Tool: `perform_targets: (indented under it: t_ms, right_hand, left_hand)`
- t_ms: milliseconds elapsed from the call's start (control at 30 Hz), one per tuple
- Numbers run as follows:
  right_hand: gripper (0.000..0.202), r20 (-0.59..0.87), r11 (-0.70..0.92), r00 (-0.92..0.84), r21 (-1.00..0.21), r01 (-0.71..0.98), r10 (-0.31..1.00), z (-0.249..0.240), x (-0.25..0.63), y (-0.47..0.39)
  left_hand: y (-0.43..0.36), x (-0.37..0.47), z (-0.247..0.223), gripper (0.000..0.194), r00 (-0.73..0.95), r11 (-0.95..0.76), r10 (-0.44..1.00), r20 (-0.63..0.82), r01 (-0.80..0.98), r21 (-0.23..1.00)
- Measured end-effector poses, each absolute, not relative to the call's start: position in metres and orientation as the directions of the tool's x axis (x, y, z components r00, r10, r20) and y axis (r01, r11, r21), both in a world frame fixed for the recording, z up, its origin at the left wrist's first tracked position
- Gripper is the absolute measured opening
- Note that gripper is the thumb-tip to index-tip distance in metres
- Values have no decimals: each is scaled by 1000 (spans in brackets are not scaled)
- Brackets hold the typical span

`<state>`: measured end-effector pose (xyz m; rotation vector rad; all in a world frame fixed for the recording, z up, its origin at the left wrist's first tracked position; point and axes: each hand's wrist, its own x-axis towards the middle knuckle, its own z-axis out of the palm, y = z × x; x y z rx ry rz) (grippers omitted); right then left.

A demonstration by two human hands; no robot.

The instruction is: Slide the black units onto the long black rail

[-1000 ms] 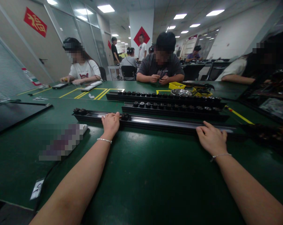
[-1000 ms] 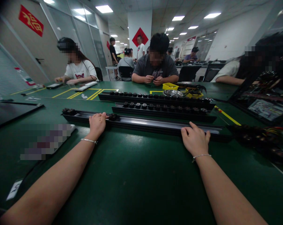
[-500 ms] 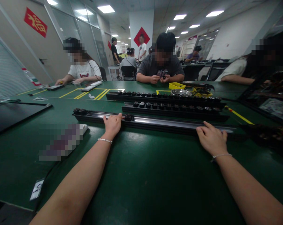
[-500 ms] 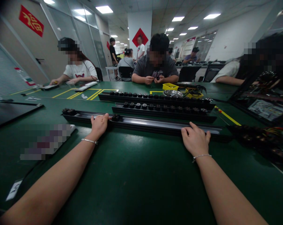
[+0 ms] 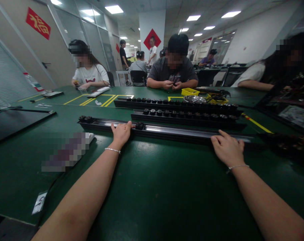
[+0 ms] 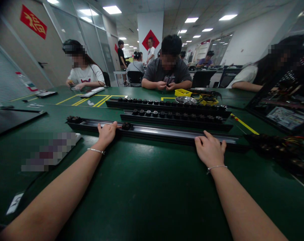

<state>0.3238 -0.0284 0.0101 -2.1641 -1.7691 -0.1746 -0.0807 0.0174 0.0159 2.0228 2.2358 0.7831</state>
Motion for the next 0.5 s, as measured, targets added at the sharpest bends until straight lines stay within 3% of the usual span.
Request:
perform_targets:
  t_ms: [500]
  right_hand:
    - [55, 294, -151, 200, -181, 972, 935, 11, 324, -29]
  left_hand:
    - [19, -85, 7, 53, -2, -104, 927, 374, 959, 262]
